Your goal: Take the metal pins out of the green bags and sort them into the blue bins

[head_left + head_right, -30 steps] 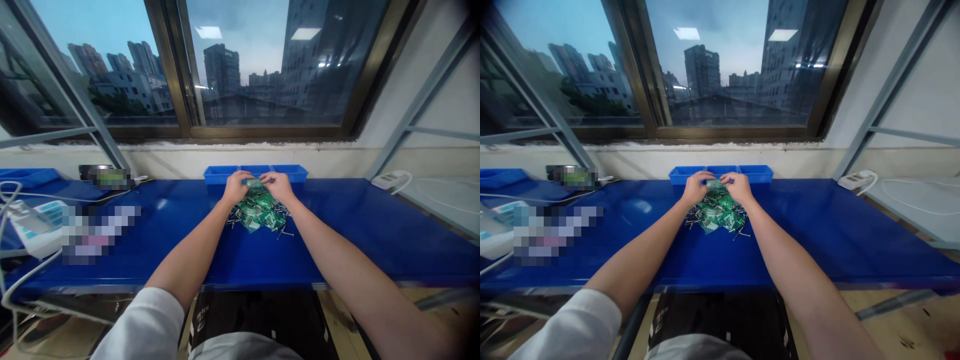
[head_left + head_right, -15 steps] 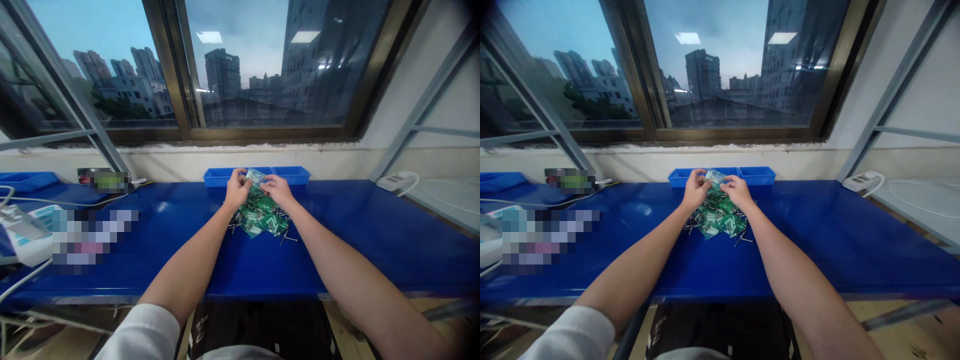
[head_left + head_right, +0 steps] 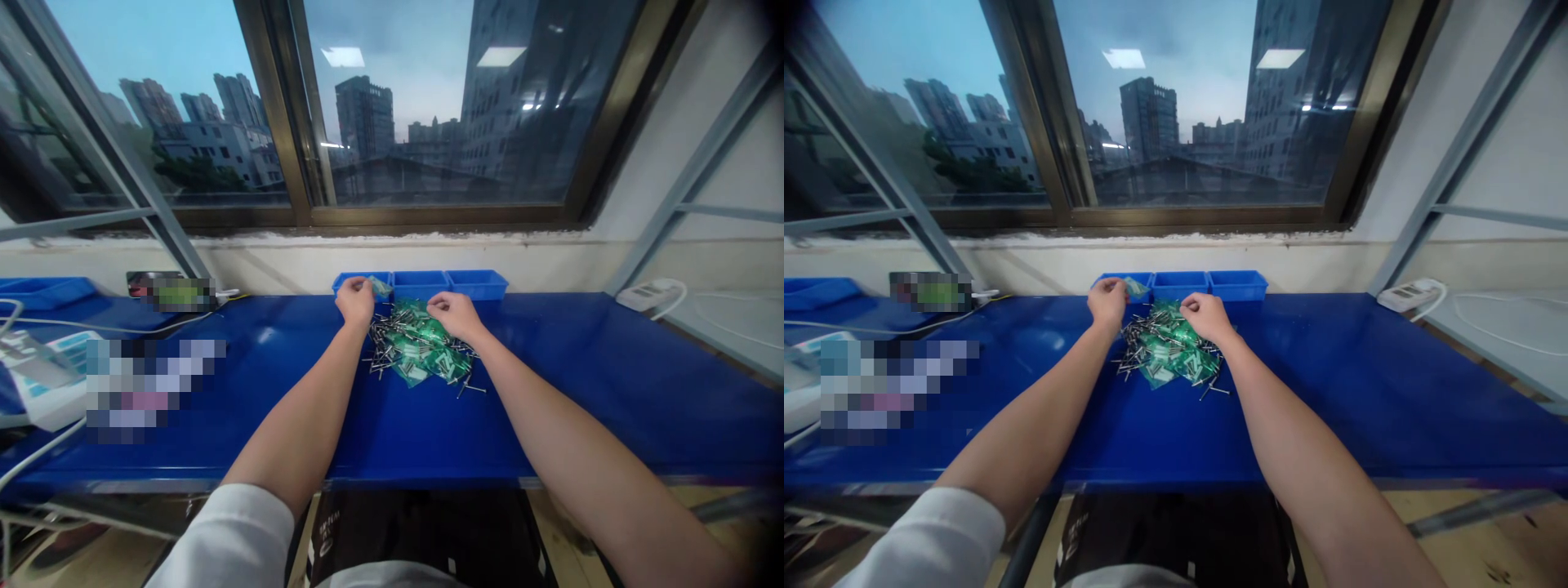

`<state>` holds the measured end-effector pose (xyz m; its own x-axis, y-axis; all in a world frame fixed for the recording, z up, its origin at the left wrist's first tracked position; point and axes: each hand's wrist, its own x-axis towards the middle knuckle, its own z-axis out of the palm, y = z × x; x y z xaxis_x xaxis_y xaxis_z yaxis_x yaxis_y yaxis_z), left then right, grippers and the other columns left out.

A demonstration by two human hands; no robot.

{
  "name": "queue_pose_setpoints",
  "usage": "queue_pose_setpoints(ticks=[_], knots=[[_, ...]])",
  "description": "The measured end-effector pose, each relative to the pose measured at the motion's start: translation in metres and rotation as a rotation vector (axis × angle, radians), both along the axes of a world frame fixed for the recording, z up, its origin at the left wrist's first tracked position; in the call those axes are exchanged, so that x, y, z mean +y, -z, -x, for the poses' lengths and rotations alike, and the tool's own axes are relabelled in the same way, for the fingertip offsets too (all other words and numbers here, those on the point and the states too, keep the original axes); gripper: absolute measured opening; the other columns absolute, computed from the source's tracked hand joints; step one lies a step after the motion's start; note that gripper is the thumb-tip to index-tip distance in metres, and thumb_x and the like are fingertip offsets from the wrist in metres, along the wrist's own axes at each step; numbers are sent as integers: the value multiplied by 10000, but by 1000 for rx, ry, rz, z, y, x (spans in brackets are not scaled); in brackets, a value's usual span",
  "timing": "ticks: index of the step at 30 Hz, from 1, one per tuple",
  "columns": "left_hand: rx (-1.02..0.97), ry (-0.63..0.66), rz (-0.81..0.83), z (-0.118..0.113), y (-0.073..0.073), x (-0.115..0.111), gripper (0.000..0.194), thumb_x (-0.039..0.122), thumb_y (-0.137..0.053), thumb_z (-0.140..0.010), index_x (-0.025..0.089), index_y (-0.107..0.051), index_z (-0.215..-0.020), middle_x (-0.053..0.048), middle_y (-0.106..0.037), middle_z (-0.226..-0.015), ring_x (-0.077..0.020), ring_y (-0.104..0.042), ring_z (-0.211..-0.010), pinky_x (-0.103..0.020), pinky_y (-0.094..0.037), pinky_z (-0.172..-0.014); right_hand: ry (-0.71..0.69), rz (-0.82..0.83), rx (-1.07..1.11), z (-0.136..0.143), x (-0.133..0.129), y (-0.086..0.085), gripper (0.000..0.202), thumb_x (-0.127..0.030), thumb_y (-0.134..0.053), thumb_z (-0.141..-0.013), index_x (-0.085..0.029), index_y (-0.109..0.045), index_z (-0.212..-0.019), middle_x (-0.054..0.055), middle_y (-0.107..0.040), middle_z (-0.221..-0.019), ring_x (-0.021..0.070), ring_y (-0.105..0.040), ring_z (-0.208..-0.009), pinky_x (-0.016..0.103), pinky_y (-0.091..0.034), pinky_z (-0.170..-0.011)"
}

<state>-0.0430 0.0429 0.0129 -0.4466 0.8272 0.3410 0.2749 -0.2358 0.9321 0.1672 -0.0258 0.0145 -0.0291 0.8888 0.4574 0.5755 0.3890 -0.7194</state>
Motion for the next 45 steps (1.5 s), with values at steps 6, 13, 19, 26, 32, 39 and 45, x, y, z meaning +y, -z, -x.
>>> queue_pose_setpoints(ticks=[6,13,19,26,32,39,45], knots=[[-289,203,-132,5,-5,16,441,164,-521,-789,156,-469,-1227,-141,-575,-1195,-165,-597,-1049,-277,-503,-855,-14,-21,-75,0,-2,0,146,-278,-588,-708,-188,-686,-767,34,-679,-693,163,-604,-630,278,-460,-614],[-33,103,-194,17,6,11,421,96,-533,-703,166,-566,-1116,-108,-602,-1132,-204,-564,-1086,-362,-449,-955,-14,-56,-134,-2,-2,-2,142,-268,-586,-718,-191,-689,-780,41,-683,-720,172,-615,-670,289,-470,-659],[404,95,-210,8,0,-12,217,159,-554,-687,162,-647,-883,-70,-651,-934,-195,-613,-837,-368,-470,-880,-12,-96,-354,-6,-4,-3,288,-372,-605,-733,-192,-677,-947,86,-672,-934,244,-570,-919,375,-430,-833],[845,497,-197,-17,8,-31,297,406,-546,-789,195,-676,-953,-89,-654,-1077,-251,-583,-1042,-372,-429,-946,-28,38,-544,-7,1,10,428,-502,-645,-683,-208,-674,-992,117,-614,-1029,293,-501,-1018,416,-390,-872],[969,619,-80,-20,21,-34,504,568,-492,-794,209,-612,-1127,-119,-570,-1245,-273,-478,-1212,-393,-390,-986,-64,-14,-520,-5,0,7,367,-428,-667,-675,-201,-670,-964,98,-614,-985,262,-513,-990,383,-393,-876],[964,626,-120,-20,18,-37,471,553,-501,-795,208,-628,-1089,-112,-592,-1212,-268,-506,-1184,-369,-414,-962,-41,39,-464,-8,2,7,451,-474,-722,-594,-172,-657,-922,93,-634,-926,238,-562,-904,337,-434,-780],[972,583,-146,-24,11,-42,476,505,-492,-811,163,-602,-1125,-138,-571,-1229,-272,-497,-1183,-398,-388,-999,-48,82,-244,-8,1,3,585,-312,-810,-456,-194,-637,-1002,74,-654,-978,230,-601,-915,304,-465,-729]])
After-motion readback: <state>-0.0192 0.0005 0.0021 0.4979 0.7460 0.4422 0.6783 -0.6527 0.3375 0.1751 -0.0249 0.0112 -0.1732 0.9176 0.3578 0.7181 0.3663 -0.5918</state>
